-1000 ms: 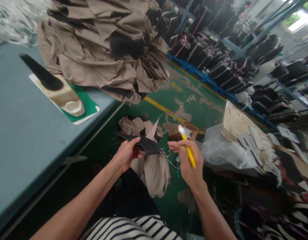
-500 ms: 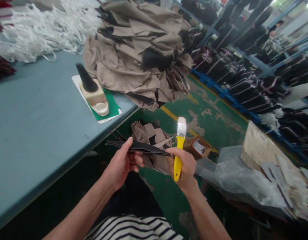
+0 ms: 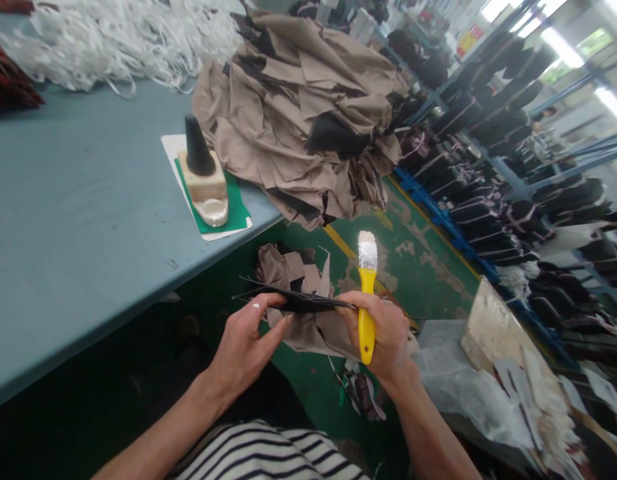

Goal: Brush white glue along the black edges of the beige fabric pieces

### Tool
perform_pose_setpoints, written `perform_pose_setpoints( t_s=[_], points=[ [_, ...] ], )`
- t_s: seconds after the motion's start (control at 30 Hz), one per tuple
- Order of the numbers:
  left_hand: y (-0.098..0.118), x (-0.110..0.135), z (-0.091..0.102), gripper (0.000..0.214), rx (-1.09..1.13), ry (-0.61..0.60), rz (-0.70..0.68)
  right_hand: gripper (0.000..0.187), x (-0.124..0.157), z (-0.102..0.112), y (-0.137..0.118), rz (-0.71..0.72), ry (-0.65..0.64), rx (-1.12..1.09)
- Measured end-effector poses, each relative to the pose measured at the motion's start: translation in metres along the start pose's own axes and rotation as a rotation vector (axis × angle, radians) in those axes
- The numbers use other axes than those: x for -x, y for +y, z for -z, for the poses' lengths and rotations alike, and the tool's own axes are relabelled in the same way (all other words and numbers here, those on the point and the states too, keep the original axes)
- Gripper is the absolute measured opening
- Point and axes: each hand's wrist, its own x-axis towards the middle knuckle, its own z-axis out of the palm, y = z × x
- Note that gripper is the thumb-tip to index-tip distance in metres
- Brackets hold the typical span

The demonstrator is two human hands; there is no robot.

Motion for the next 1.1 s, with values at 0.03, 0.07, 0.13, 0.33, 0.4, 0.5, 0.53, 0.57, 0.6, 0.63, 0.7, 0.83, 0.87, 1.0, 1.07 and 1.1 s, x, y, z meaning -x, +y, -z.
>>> perform_pose_setpoints(
  t_s=[0.03, 0.07, 0.13, 0.33, 0.4, 0.5, 0.53, 0.57, 0.6, 0.63, 0.7, 0.83, 0.87, 1.0, 1.07, 1.1],
  points=[
    [-0.002, 0.000, 0.000, 0.013, -0.030, 0.054, -0.018, 0.008, 0.000, 0.000, 0.000, 0.000, -0.001, -0.005],
    [-0.004, -0.001, 0.001, 0.015, -0.067, 0.113, -0.055, 0.008, 0.000, -0.001, 0.001, -0.001, 0.002, -0.011],
    [-0.010, -0.002, 0.006, 0.020, -0.151, 0.189, -0.169, 0.009, 0.001, -0.001, 0.002, -0.008, 0.012, -0.021],
    [-0.017, -0.006, 0.015, 0.037, -0.403, 0.292, -0.368, 0.008, 0.003, -0.001, 0.004, -0.017, 0.016, -0.038],
    [-0.016, -0.006, 0.015, 0.043, -0.460, 0.332, -0.411, 0.007, 0.005, -0.003, 0.006, -0.012, 0.014, -0.044],
    [-0.017, -0.006, 0.013, 0.038, -0.476, 0.258, -0.483, 0.007, 0.006, -0.006, 0.006, -0.002, 0.022, -0.043],
    [-0.018, -0.005, 0.012, 0.036, -0.472, 0.226, -0.493, 0.007, 0.006, -0.007, 0.006, -0.003, 0.024, -0.040],
    [-0.020, -0.004, 0.011, 0.037, -0.468, 0.205, -0.497, 0.007, 0.006, -0.007, 0.005, -0.008, 0.025, -0.039],
    [-0.022, -0.002, 0.010, 0.038, -0.465, 0.192, -0.491, 0.007, 0.005, -0.008, 0.004, -0.018, 0.025, -0.039],
    [-0.023, 0.000, 0.009, 0.040, -0.465, 0.189, -0.483, 0.007, 0.005, -0.009, 0.003, -0.030, 0.022, -0.042],
    [-0.026, 0.003, 0.007, 0.045, -0.461, 0.196, -0.470, 0.006, 0.004, -0.012, 0.000, -0.057, 0.026, -0.053],
    [-0.029, 0.005, 0.002, 0.051, -0.420, 0.187, -0.479, 0.005, 0.004, -0.017, -0.005, -0.125, 0.065, -0.059],
    [-0.030, 0.004, 0.001, 0.052, -0.418, 0.184, -0.480, 0.005, 0.004, -0.018, -0.005, -0.146, 0.073, -0.054],
    [-0.034, 0.001, -0.005, 0.052, -0.411, 0.184, -0.466, 0.005, 0.003, -0.021, -0.007, -0.209, 0.107, -0.022],
    [-0.033, -0.002, -0.006, 0.049, -0.361, 0.159, -0.448, 0.004, 0.002, -0.022, -0.007, -0.213, 0.118, -0.025],
    [-0.032, -0.004, -0.006, 0.048, -0.333, 0.137, -0.431, 0.004, 0.001, -0.023, -0.006, -0.206, 0.112, -0.039]
  ],
)
